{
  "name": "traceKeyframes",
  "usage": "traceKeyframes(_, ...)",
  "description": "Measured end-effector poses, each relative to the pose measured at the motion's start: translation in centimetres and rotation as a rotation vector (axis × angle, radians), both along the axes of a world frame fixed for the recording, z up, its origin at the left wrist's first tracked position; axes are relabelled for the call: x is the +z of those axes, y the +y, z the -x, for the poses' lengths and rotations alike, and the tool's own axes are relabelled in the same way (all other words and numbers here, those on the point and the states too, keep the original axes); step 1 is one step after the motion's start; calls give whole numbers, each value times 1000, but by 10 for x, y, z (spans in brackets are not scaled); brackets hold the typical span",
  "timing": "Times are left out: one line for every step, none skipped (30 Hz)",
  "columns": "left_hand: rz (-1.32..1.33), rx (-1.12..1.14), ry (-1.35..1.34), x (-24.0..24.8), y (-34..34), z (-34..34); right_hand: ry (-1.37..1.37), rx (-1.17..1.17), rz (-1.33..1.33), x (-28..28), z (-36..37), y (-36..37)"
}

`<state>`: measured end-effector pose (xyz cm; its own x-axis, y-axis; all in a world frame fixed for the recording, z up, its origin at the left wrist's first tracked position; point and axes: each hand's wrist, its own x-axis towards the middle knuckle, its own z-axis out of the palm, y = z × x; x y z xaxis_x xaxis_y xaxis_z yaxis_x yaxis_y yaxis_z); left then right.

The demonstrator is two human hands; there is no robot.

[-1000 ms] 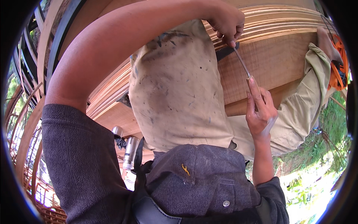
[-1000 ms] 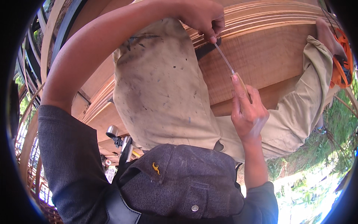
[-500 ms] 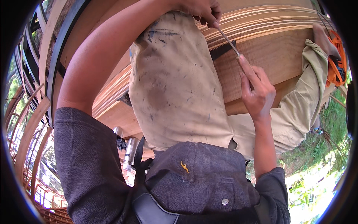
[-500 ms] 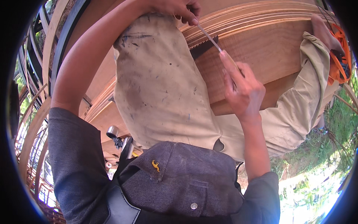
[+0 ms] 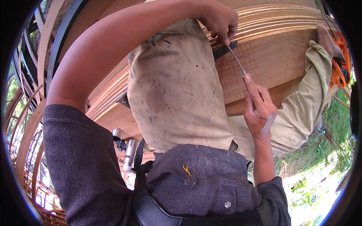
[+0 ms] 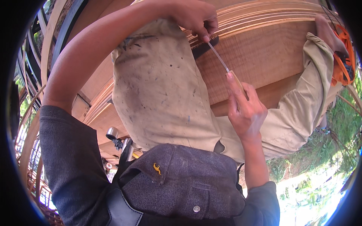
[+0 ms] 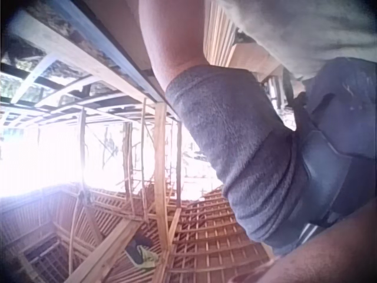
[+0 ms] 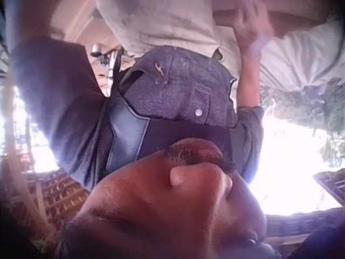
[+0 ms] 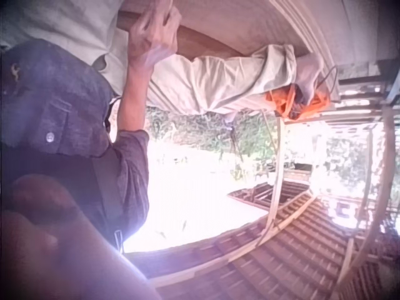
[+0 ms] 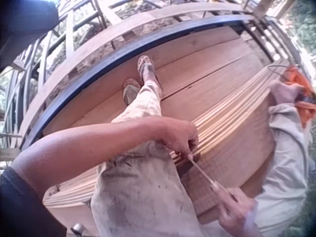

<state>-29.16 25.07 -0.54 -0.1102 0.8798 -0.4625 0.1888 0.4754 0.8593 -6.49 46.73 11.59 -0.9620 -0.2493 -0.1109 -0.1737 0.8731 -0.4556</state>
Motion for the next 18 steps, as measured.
traceKeyframes(15, -3, 25, 0, 1, 0, 3, 1, -20, 0, 0, 0)
traceKeyframes(23, -7, 81, 0, 1, 0, 6, 1, -40, -1, 0, 0)
traceKeyframes(46, -6, 133, -1, -3, 1, 6, 7, -45, -1, 1, -1)
traceKeyframes(70, -6, 186, -3, -7, 2, -1, 29, -62, -2, 7, -6)
traceKeyframes(100, 27, 173, -5, -19, 5, -7, 51, -78, -4, 17, -15)
traceKeyframes(112, 58, 160, -15, -35, 10, -14, 68, -112, -9, 24, -23)
traceKeyframes(118, 78, 163, -16, -44, 17, -8, 70, -101, -14, 30, -28)
traceKeyframes(129, 123, 159, -17, -49, 20, -1, 73, -89, -20, 36, -31)
traceKeyframes(146, 169, 154, -13, -56, 20, 4, 79, -71, -24, 41, -34)
traceKeyframes(162, 216, 147, -9, -59, 22, 19, 66, -38, -26, 45, -33)
traceKeyframes(141, 224, 199, -6, -58, 25, 34, 53, -6, -27, 48, -30)
traceKeyframes(114, 237, 160, -3, -59, 23, 41, 50, 35, -29, 48, -28)
traceKeyframes(85, 249, 121, 0, -56, 21, 33, 37, 37, -27, 46, -25)
traceKeyframes(54, 260, 82, 2, -51, 21, 26, 23, 37, -22, 42, -20)
traceKeyframes(24, 215, 100, 2, -48, 21, 17, 15, 40, -17, 38, -17)
traceKeyframes(-2, 202, 56, 0, -44, 15, 10, 24, 27, -12, 31, -15)
traceKeyframes(-27, 188, 12, -3, -40, 7, 2, 31, 14, -7, 24, -13)
traceKeyframes(-62, 165, -25, 0, -32, 6, 3, 30, -8, -4, 19, -10)
